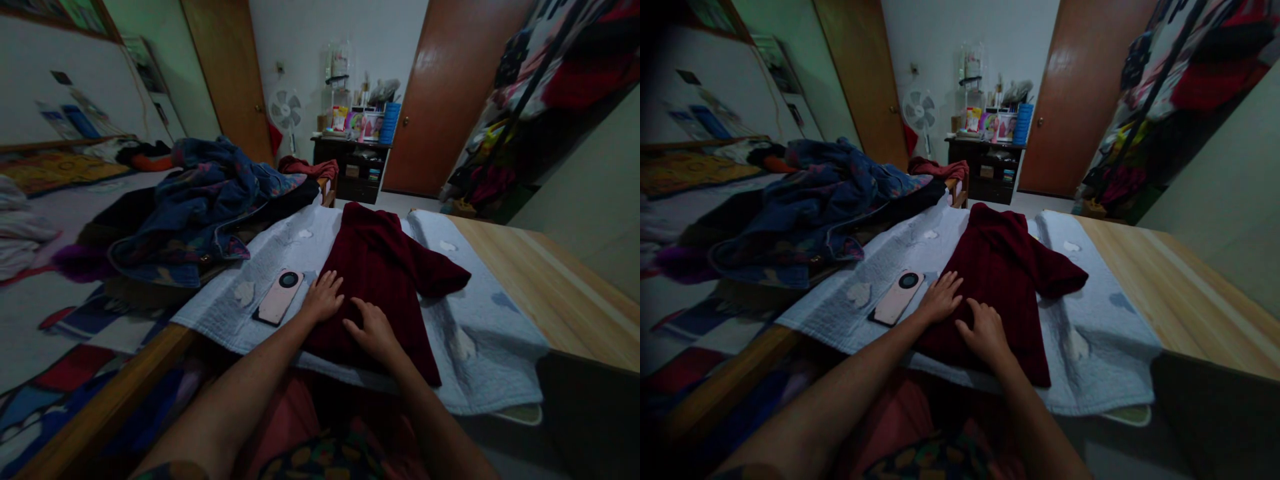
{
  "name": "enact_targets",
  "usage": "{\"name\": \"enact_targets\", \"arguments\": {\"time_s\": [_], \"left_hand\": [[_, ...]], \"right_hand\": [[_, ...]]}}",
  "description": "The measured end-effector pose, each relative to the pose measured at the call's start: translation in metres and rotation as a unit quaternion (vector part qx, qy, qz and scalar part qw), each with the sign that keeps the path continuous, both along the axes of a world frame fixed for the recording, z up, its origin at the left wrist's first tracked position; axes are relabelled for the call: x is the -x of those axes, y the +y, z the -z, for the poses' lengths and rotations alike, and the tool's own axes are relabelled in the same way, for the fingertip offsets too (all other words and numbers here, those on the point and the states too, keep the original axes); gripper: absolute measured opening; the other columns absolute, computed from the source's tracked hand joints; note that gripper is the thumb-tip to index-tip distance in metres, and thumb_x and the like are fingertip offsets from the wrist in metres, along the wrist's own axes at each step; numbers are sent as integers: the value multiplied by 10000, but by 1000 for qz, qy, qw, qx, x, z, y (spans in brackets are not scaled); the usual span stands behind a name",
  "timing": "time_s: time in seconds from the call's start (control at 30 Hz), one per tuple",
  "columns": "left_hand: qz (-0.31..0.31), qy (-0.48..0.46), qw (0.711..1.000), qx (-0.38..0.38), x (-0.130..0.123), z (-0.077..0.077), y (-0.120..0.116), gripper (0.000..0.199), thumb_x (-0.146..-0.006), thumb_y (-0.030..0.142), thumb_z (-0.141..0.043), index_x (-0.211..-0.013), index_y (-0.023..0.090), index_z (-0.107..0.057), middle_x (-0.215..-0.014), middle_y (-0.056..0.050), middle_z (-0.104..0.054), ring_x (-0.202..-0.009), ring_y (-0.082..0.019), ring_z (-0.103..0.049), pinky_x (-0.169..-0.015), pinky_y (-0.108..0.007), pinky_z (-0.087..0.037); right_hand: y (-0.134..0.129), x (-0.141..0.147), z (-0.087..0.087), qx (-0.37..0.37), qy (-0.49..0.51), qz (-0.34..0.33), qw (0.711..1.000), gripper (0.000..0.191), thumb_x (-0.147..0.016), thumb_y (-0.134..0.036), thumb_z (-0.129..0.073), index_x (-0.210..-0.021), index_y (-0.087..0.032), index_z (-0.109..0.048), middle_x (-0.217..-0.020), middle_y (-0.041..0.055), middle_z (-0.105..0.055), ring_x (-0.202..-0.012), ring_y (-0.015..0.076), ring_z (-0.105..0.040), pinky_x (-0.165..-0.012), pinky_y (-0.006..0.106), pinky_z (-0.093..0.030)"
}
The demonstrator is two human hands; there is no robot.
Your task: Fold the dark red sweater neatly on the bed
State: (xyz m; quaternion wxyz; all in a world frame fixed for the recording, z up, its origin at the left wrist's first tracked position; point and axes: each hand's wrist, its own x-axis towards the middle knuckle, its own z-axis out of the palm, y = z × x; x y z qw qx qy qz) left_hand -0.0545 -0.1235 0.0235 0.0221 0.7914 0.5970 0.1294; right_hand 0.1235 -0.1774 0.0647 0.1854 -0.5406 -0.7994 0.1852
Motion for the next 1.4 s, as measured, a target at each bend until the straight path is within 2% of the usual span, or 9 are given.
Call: {"name": "enact_targets", "arguments": {"time_s": [0.17, 0.3, 0.5, 0.6, 0.7, 0.9, 1.1, 1.23, 1.4], "left_hand": [[37, -92, 987, 130, 15, -18, 18, 468, -951, 335, -353, -1394, 216, -441, -1535, -54, -339, -1430, -190, -255, -1155, -418, -245], [25, -148, 985, 90, 27, -28, 14, 456, -953, 254, -301, -1379, 212, -459, -1540, -52, -330, -1407, -148, -305, -1146, -349, -283], [-26, -50, 997, 45, 13, -7, -23, 499, -924, 318, -454, -1404, 186, -420, -1555, -124, -273, -1434, -279, -229, -1146, -450, -258], [-42, -14, 999, 16, 5, -2, -32, 516, -921, 354, -467, -1417, 228, -403, -1560, -99, -267, -1425, -314, -234, -1124, -477, -285], [-43, 2, 999, 3, 2, -4, -33, 515, -921, 360, -461, -1414, 220, -413, -1545, -107, -300, -1405, -331, -269, -1107, -482, -307], [-3, 29, 999, -39, -1, -7, -35, 451, -928, 277, -413, -1372, 220, -468, -1534, -89, -333, -1438, -285, -210, -1154, -532, -180], [12, 30, 998, 46, -17, -19, -33, 427, -925, 198, -378, -1329, 146, -504, -1447, -144, -457, -1352, -282, -388, -1098, -448, -317], [-23, 14, 999, 31, -30, -19, -37, 483, -946, 420, -399, -1358, 179, -475, -1460, -165, -428, -1362, -357, -350, -1085, -534, -296], [-30, 21, 999, -15, -35, -9, -47, 574, -951, 526, -329, -1425, 211, -403, -1502, -169, -364, -1399, -375, -273, -1108, -571, -222]], "right_hand": [[7, -12, 6, 84, 169, -12, 982, 543, -776, -221, -551, -1314, -219, -479, -1062, 43, -639, -920, 189, -591, -888, 341, -456], [8, -20, 6, 121, 257, -13, 959, 539, -763, -216, -538, -1299, -212, -478, -1045, 24, -616, -921, 167, -574, -847, 298, -468], [-1, -16, -10, 129, 208, -13, 969, 514, -827, -290, -520, -1330, -191, -478, -926, 27, -638, -815, 166, -594, -796, 304, -476], [-8, -11, -17, 122, 151, -27, 981, 579, -824, -391, -576, -1360, -204, -461, -1101, 87, -657, -973, 227, -618, -882, 369, -465], [-14, -8, -19, 118, 112, -33, 986, 656, -785, -381, -623, -1385, -200, -428, -1285, 126, -588, -1143, 275, -572, -970, 412, -428], [-14, -12, -10, 124, 143, -47, 981, 645, -720, -131, -515, -1354, -206, -427, -1239, 90, -617, -1071, 217, -606, -965, 357, -437], [-11, -20, -3, 145, 242, -67, 957, 613, -671, -110, -490, -1275, -220, -497, -1216, 55, -604, -1074, 198, -569, -964, 339, -425], [-11, -26, -3, 158, 280, -50, 946, 541, -689, -146, -501, -1225, -212, -535, -956, 9, -604, -840, 159, -556, -785, 284, -459], [-11, -31, -5, 199, 321, -33, 925, 438, -722, -210, -528, -1158, -188, -570, -735, -47, -481, -618, 103, -430, -565, 216, -360]]}}
